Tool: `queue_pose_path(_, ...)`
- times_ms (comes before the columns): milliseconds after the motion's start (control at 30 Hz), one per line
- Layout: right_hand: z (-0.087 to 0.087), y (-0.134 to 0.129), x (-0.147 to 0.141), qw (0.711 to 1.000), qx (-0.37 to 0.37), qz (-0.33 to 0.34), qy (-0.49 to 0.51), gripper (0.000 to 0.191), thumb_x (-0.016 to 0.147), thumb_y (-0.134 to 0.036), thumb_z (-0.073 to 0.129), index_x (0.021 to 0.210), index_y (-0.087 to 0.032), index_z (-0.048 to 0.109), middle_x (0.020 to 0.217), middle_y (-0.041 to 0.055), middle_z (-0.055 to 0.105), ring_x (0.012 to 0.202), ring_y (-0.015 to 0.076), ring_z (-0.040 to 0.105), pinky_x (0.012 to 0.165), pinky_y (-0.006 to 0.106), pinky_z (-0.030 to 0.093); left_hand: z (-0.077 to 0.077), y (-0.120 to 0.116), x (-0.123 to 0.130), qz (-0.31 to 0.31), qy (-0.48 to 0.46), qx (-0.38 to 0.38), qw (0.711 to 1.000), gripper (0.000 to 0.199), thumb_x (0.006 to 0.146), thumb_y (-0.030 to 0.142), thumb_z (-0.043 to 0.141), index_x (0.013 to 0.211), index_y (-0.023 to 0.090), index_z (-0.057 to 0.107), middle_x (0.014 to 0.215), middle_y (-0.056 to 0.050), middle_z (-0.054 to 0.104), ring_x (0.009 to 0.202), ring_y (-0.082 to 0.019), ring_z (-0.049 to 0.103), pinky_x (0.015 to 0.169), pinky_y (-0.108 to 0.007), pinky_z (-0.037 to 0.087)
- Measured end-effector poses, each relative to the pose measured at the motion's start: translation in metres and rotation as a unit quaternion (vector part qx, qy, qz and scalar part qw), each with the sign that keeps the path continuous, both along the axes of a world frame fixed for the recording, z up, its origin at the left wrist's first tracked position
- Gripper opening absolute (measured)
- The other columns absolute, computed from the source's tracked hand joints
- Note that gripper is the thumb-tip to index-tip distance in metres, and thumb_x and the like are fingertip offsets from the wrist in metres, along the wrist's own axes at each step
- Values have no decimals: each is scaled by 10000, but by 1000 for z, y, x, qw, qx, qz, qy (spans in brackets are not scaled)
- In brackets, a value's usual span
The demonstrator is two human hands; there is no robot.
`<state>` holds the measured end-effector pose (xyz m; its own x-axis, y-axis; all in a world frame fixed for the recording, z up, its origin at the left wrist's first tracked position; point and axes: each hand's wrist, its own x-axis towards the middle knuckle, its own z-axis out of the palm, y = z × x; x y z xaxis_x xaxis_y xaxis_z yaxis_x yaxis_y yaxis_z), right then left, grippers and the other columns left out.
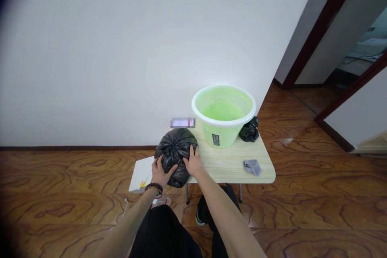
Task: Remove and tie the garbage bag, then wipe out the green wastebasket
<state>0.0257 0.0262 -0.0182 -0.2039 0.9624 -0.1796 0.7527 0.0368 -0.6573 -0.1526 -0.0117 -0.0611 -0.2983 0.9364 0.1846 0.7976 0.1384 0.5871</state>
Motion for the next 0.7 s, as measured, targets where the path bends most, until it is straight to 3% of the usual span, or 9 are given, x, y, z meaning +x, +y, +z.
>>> queue_pose_path(233,12,-3,12,999,-36,39,-2,747,918,-444,378,1482,-113,18,1513,255,55,1300,299,378,1020,409,325,21,14,-16,-26,19,-109,994,933,686,666,540,1424,175,247,1369,-196,288,1243,-369,394,1010,-475,346)
queue_pose_path(400,30,-14,25,999,-20,34,-10,729,927,-451,345,1478,-90,34,1506,253,120,1300,298,377,1017,415,328,41,7,0,-8,48,-96,994,797,749,506,543,1403,147,261,1293,-197,356,1238,-353,387,1007,-482,324)
queue_pose_path(500,46,-23,38,999,19,34,-7,724,931,-457,321,1467,-38,73,1499,254,153,1345,282,299,1044,403,299,68,5,7,-18,62,-34,997,555,745,373,546,1229,126,433,1160,-160,464,1151,-314,451,979,-451,359)
queue_pose_path(600,61,-33,62,996,80,33,6,696,937,-479,285,1458,-40,142,1497,212,208,1375,249,231,1078,389,255,105,9,12,-27,36,33,998,266,786,348,473,985,177,519,988,-103,550,997,-251,536,916,-393,414)
queue_pose_path(700,71,-39,97,992,126,1,11,646,938,-471,284,1443,-72,221,1469,178,296,1362,226,261,1087,379,243,138,17,22,-78,-24,-2,997,205,825,378,407,850,213,527,832,-44,604,814,-197,586,798,-331,456)
